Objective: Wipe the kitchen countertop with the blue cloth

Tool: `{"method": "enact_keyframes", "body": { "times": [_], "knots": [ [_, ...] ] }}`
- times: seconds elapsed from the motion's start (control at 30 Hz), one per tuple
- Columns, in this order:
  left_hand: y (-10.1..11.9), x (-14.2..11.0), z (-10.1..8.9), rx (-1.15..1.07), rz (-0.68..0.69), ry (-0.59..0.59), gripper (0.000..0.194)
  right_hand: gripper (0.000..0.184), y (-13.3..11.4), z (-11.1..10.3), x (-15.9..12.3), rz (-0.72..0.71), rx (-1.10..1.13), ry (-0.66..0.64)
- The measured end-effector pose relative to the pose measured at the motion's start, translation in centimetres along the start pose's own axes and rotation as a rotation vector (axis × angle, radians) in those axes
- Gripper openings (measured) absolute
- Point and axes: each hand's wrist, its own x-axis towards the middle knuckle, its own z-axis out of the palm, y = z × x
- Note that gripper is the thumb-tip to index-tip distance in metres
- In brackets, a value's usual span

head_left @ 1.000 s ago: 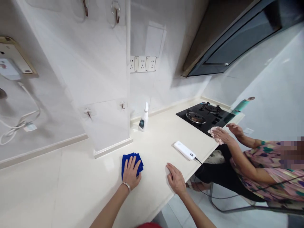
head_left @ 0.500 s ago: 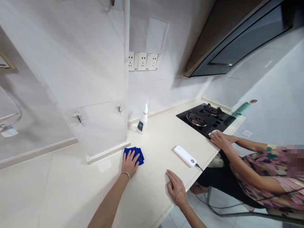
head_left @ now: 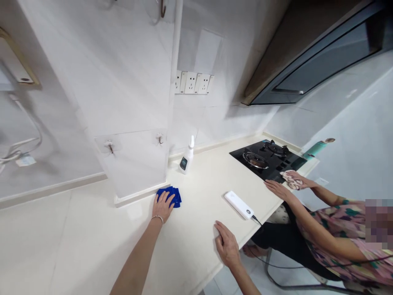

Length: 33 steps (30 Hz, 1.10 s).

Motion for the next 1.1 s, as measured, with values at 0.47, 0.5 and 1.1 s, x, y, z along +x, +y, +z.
{"method": "enact_keyframes", "body": {
  "times": [0.47,0.5,1.1],
  "knots": [
    [-10.2,-11.9,-7.2,0.170,-0.366,0.107,0.045,0.043,0.5,0.3,-0.3,-0.021,0.016,0.007],
    [-10.9,-12.6,-7.7,0.183,-0.397,0.111,0.045,0.043,0.5,0.3,-0.3,-0.024,0.018,0.008],
    [-13.9,-11.8,-13.4,0.150,-1.070,0.386,0.054,0.039,0.2,0.6,-0.4,-0.005,0.027,0.074]
  ]
}}
